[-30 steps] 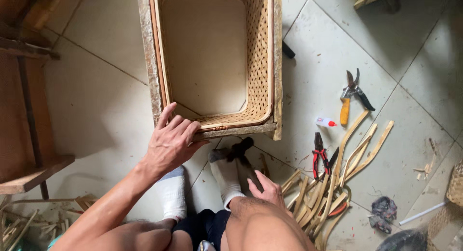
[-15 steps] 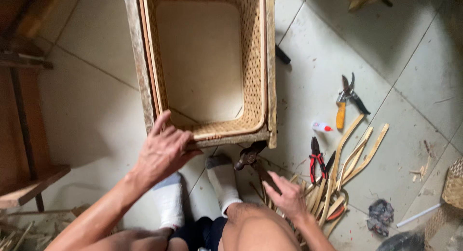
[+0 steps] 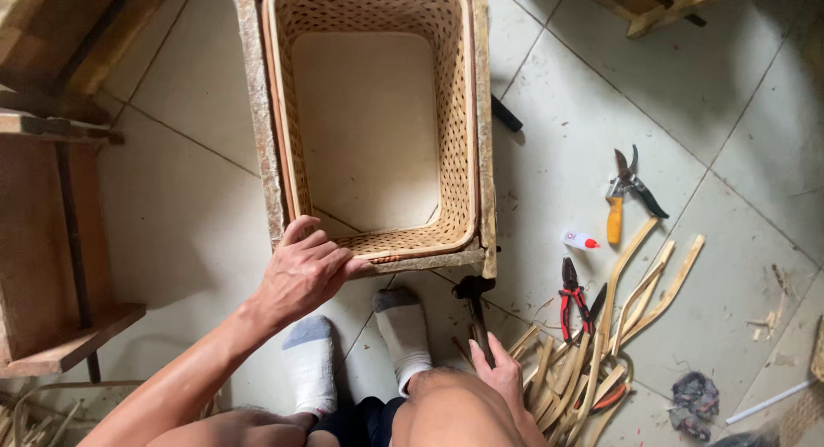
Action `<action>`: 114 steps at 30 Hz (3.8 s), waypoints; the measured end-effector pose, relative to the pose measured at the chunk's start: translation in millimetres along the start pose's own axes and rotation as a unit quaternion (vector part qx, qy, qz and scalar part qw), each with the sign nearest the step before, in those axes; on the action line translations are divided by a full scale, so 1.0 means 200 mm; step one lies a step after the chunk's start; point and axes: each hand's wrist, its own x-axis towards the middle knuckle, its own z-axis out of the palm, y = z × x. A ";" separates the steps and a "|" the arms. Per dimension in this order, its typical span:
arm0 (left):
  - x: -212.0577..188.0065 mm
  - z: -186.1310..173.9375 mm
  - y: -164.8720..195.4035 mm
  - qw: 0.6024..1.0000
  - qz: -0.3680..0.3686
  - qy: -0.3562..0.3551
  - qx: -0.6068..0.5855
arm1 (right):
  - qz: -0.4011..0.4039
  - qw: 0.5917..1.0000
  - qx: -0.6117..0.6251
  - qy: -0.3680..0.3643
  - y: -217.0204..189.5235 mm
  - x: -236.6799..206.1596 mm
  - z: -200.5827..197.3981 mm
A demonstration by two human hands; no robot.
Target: The person kneels on the floor working a woven bamboo basket inside a wooden mold frame. They loosen and pull curved bamboo ribs from the basket rim, tap the mold pegs with a hammer, trim edges with a knife, and lift the finished woven basket out of the wooden form.
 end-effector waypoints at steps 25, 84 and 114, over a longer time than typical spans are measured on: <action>-0.10 0.08 0.15 0.996 -0.013 -0.044 0.078 | -0.157 0.987 -0.012 0.013 0.12 -0.09 0.01; -0.52 0.18 -0.06 0.988 -0.022 0.145 0.056 | -0.400 0.660 -0.606 -0.194 -1.43 0.40 -0.56; -0.16 0.00 -0.02 0.999 -0.026 0.020 0.021 | -0.157 0.976 -0.083 -0.122 -1.65 0.66 -0.91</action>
